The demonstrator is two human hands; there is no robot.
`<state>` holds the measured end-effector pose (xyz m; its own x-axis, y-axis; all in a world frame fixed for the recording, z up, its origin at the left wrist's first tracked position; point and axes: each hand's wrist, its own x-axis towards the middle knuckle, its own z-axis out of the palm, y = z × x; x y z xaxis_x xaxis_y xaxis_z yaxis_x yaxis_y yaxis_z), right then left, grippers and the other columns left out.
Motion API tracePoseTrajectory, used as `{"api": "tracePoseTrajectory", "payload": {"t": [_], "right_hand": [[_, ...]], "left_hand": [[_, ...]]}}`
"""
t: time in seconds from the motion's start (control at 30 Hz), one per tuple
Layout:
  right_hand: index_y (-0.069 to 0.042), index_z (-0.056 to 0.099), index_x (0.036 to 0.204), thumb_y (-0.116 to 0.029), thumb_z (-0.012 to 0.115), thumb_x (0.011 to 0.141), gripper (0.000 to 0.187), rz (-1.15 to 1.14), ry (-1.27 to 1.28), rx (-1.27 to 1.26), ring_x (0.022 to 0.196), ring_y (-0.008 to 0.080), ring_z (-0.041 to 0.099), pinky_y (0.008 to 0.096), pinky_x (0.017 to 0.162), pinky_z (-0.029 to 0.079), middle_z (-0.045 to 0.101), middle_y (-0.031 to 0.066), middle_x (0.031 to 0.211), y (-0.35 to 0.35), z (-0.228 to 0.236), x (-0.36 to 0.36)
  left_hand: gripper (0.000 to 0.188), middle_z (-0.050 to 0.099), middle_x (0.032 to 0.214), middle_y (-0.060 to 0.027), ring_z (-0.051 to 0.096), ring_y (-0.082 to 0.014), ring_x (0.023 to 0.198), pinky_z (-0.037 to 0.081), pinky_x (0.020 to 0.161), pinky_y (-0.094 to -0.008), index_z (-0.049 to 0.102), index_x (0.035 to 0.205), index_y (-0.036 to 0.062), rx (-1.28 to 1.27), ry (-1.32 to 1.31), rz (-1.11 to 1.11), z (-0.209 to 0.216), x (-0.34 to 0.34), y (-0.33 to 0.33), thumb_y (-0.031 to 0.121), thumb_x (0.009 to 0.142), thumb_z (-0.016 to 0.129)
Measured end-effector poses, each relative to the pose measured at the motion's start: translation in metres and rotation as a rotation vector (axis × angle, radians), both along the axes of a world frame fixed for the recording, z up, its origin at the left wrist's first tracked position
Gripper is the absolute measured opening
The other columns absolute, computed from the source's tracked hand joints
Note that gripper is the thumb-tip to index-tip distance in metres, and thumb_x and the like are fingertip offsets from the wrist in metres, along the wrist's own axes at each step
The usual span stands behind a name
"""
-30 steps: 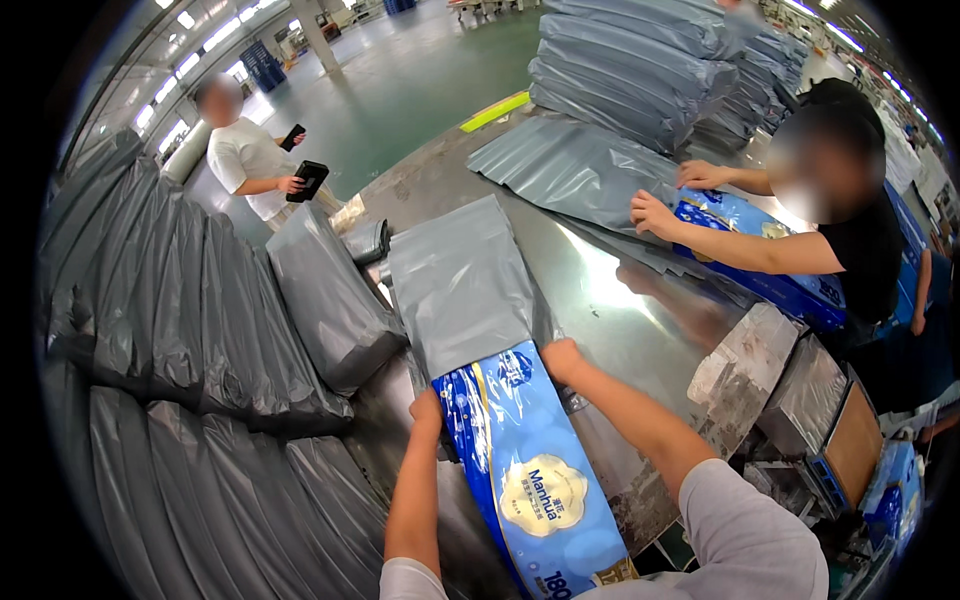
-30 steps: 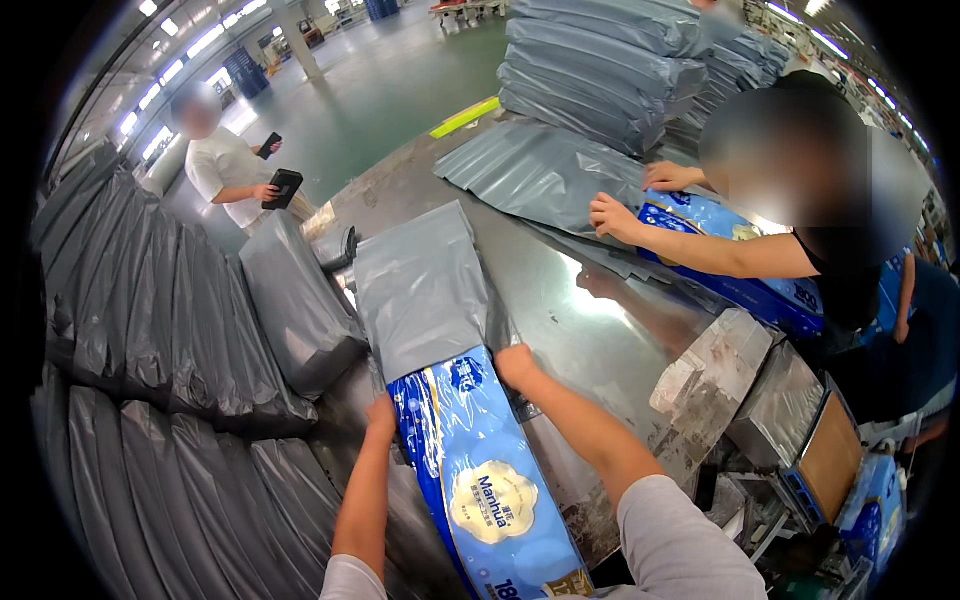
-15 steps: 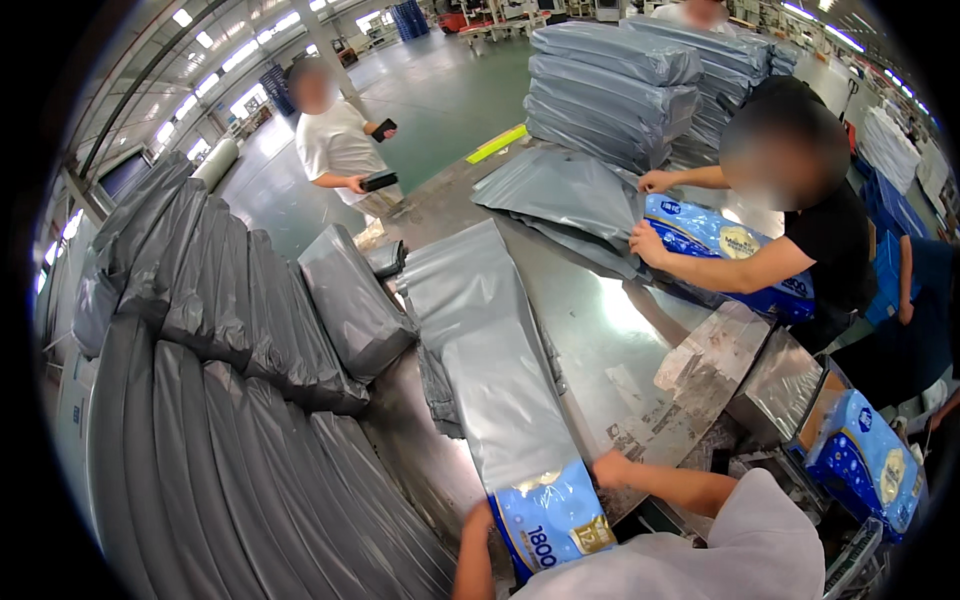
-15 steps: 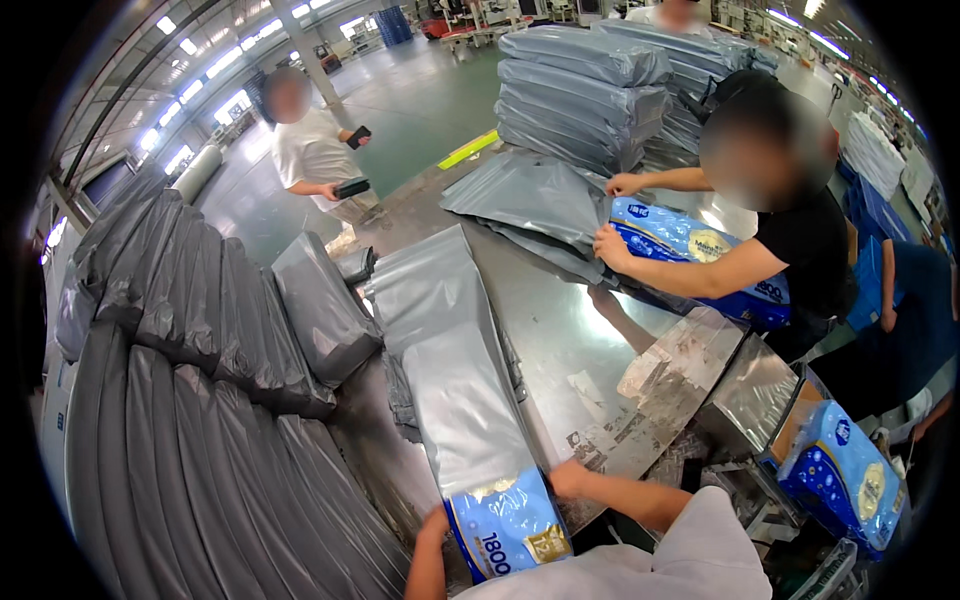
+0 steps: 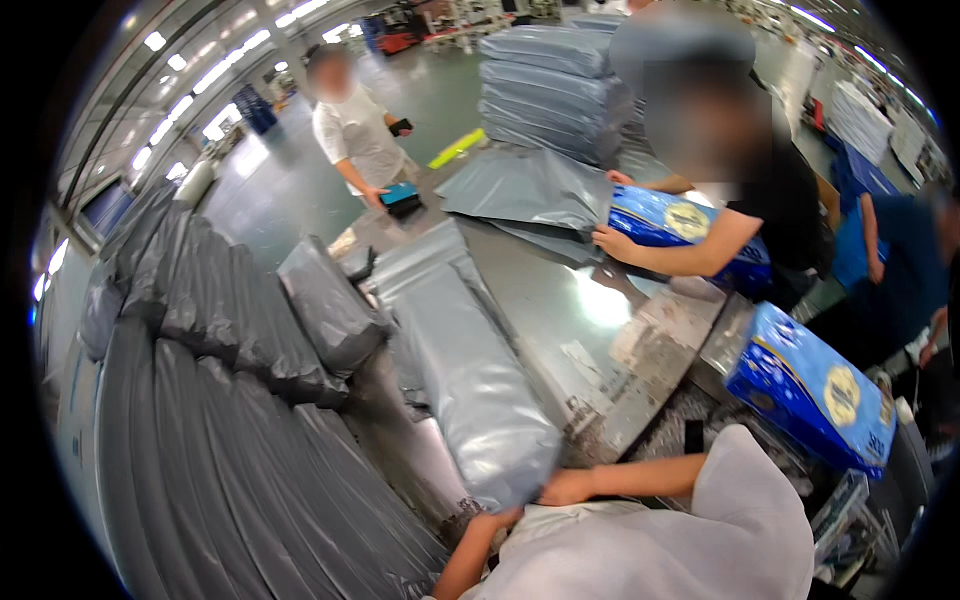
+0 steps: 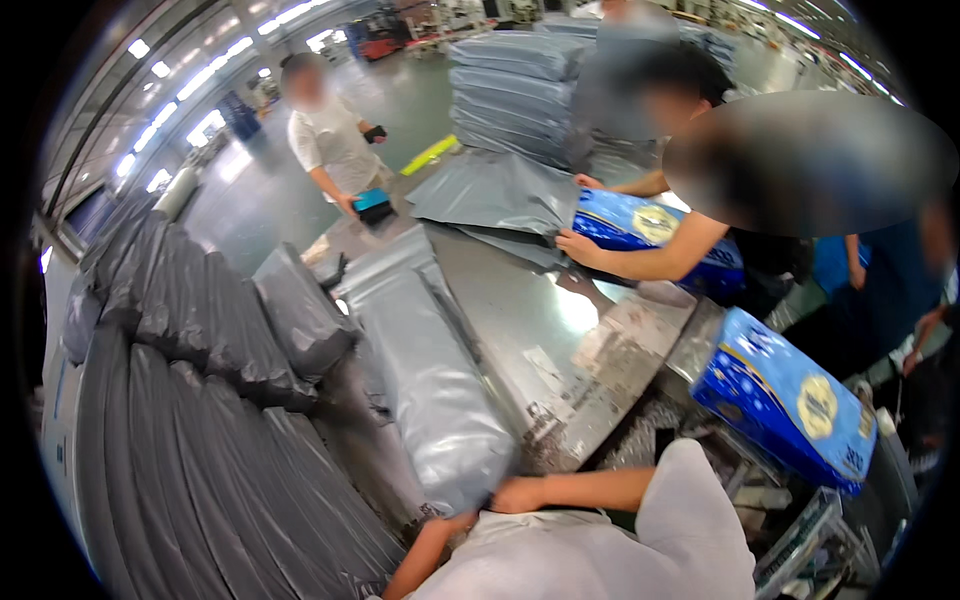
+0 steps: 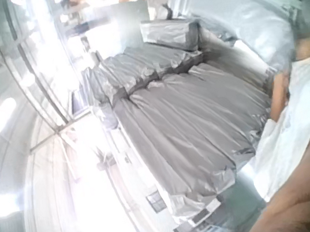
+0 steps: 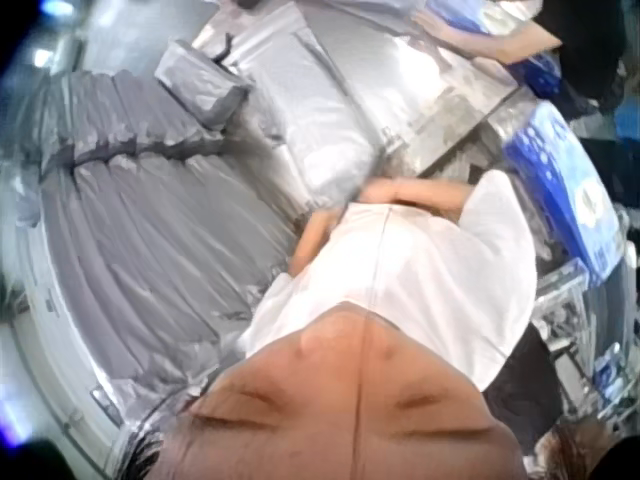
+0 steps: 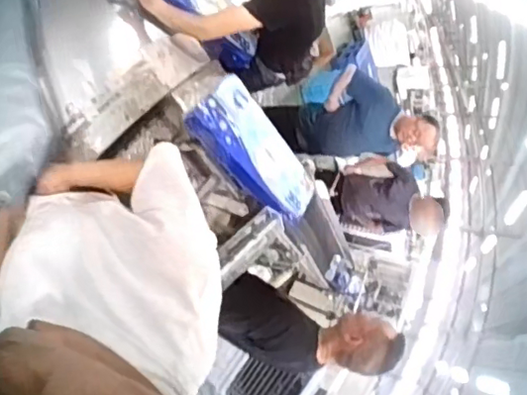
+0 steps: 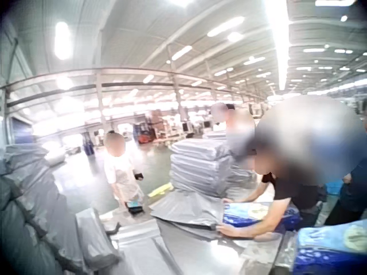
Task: The person places blue tissue paper packs into gray shipping mailers on a metal table, folds the mailer flaps, and stacks the sealed packages. Coworkers perform similar packing nearby.
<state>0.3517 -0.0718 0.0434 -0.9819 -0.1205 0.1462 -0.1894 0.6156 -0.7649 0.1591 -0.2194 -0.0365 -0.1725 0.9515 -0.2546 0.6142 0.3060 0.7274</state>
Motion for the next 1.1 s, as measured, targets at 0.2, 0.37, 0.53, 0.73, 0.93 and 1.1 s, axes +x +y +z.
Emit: {"api": "tracePoseTrajectory", "payload": {"t": [0.2, 0.37, 0.53, 0.73, 0.93, 1.1], "right_hand": [[-0.001, 0.06, 0.069, -0.024, 0.051, 0.076, 0.026, -0.306, 0.039, 0.096, 0.066, 0.0317, 0.056, 0.0396, 0.061, 0.044, 0.057, 0.0188, 0.068, 0.055, 0.035, 0.007], [-0.001, 0.062, 0.074, -0.028, 0.051, 0.084, 0.031, -0.593, -0.44, -0.391, 0.065, 0.0195, 0.059, 0.031, 0.062, 0.046, 0.063, 0.0107, 0.074, 0.06, -0.059, 0.086], [-0.004, 0.063, 0.076, -0.021, 0.051, 0.086, 0.022, -0.699, -0.334, -0.754, 0.063, 0.0087, 0.057, 0.0253, 0.061, 0.046, 0.063, 0.0033, 0.074, 0.046, -0.085, 0.106], [0.0, 0.059, 0.076, -0.019, 0.048, 0.085, 0.023, -0.682, -0.328, -0.535, 0.069, 0.0184, 0.062, 0.0306, 0.063, 0.047, 0.063, 0.0104, 0.074, 0.042, -0.077, 0.092], [0.0, 0.057, 0.078, -0.016, 0.043, 0.086, 0.022, -0.646, -0.308, -0.365, 0.072, 0.0247, 0.06, 0.0349, 0.067, 0.045, 0.062, 0.0131, 0.076, 0.037, -0.072, 0.084], [0.002, 0.053, 0.077, -0.013, 0.043, 0.085, 0.02, -0.655, -0.296, -0.59, 0.07, 0.0231, 0.061, 0.0328, 0.064, 0.046, 0.063, 0.0154, 0.08, 0.027, -0.099, 0.081]], "left_hand": [[0.033, 0.06, 0.075, -0.0168, 0.057, -0.0296, 0.072, 0.043, 0.068, -0.0373, 0.062, 0.082, 0.0031, -0.228, 0.149, -0.114, 0.082, 0.004, 0.081, 0.024, 0.088, 0.038], [0.029, 0.06, 0.063, -0.0088, 0.057, -0.0142, 0.057, 0.044, 0.053, -0.0289, 0.062, 0.072, 0.0019, -0.424, -0.628, 0.465, 0.004, -0.032, -0.044, 0.024, 0.086, 0.05], [0.02, 0.059, 0.064, -0.0092, 0.056, -0.0134, 0.056, 0.043, 0.051, -0.0273, 0.061, 0.08, 0.0042, -0.519, -0.005, 0.046, 0.044, -0.01, -0.038, 0.022, 0.084, 0.054], [0.017, 0.06, 0.081, -0.0108, 0.058, -0.0263, 0.072, 0.046, 0.066, -0.0305, 0.055, 0.088, 0.0036, 0.269, -0.084, -0.106, 0.063, 0.096, 0.086, 0.014, 0.076, 0.062], [0.015, 0.058, 0.082, -0.0116, 0.056, -0.0297, 0.074, 0.044, 0.062, -0.0335, 0.053, 0.083, 0.0033, 0.019, -0.001, -0.262, 0.071, 0.118, 0.127, 0.013, 0.074, 0.062], [0.013, 0.055, 0.075, -0.0115, 0.054, -0.0296, 0.066, 0.042, 0.059, -0.0344, 0.051, 0.079, 0.004, 0.276, 0.089, -0.327, 0.052, 0.089, 0.073, 0.015, 0.077, 0.059]]}}
